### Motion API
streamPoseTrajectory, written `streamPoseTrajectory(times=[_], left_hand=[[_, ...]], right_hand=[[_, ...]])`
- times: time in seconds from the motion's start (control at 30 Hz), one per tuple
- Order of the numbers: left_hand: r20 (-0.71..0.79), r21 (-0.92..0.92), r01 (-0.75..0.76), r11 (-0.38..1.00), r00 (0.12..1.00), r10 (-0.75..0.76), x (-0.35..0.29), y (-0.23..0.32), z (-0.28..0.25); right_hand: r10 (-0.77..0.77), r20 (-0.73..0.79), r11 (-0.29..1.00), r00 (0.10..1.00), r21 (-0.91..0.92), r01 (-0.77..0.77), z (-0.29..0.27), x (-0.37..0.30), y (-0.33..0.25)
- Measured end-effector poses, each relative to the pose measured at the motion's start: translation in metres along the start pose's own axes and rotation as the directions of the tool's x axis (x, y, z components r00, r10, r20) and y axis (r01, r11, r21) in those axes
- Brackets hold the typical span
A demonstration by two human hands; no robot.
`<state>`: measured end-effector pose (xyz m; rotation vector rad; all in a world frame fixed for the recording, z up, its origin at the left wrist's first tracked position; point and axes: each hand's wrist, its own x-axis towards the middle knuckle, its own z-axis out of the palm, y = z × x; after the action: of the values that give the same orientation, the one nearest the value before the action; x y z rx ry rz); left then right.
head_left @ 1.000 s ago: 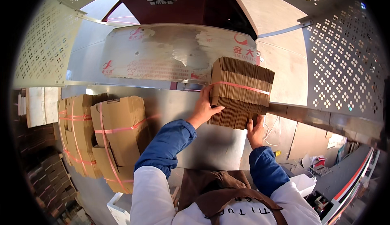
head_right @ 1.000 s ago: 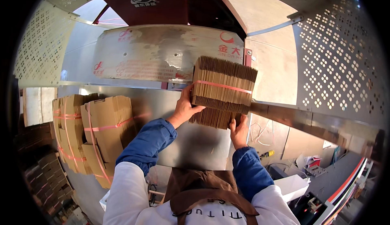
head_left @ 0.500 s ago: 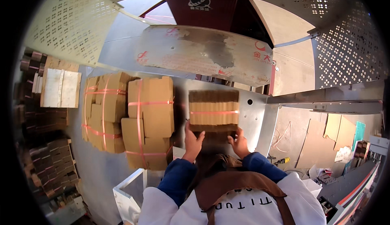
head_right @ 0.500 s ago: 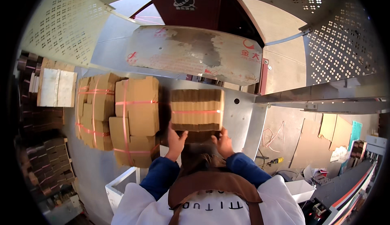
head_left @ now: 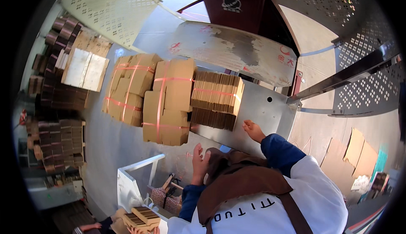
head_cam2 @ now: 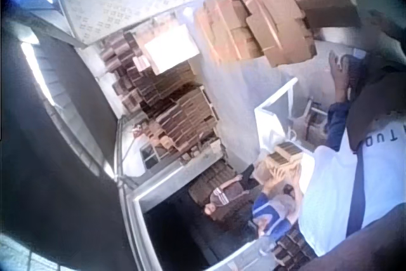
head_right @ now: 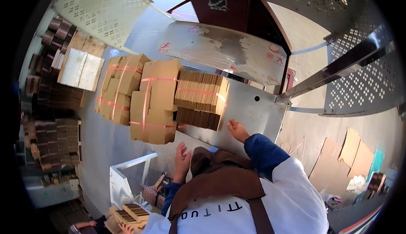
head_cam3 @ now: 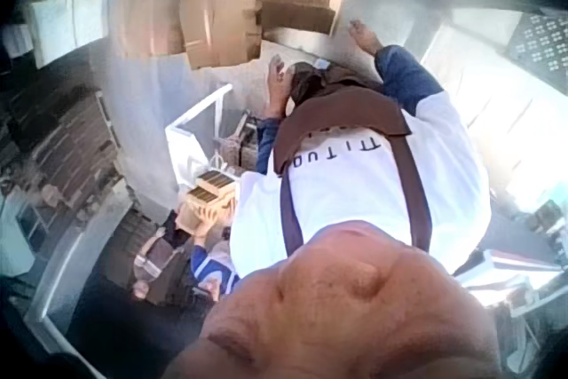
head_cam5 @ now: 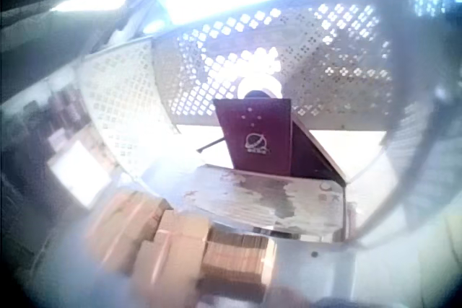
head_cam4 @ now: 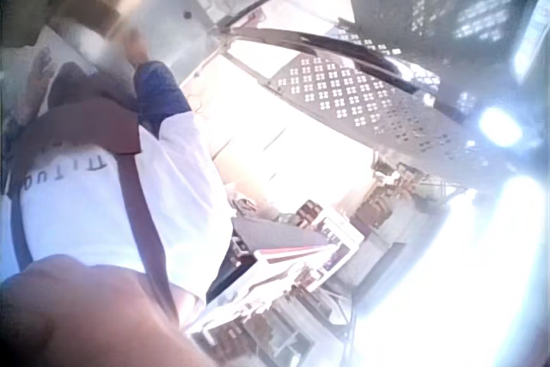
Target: The person repeatedly picks up stacks of flat cardboard pieces, places them into a strapping machine, and secures them with pink plastic bands. The person then removes the bundled stacks and places them on a nearby table.
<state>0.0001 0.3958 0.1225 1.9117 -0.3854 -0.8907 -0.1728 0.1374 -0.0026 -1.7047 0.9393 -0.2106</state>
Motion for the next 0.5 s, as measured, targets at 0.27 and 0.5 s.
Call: streamPoseTrajectory(times=[0.27, 0.5], left_hand=[[0.084, 0.416, -0.057, 0.908, 0.996, 0.024, -0.063, -0.038, -0.021], [-0.214, 0.273, 0.125, 0.954, 0.975, -0.067, -0.114, -0.072, -0.042]], right_hand=[[0.099, 0.609, 0.798, 0.787, -0.521, 0.303, -0.007, -0.017, 0.055], [0.188, 0.746, 0.793, 0.638, -0.499, 0.349, 0.02, 0.007, 0.129]])
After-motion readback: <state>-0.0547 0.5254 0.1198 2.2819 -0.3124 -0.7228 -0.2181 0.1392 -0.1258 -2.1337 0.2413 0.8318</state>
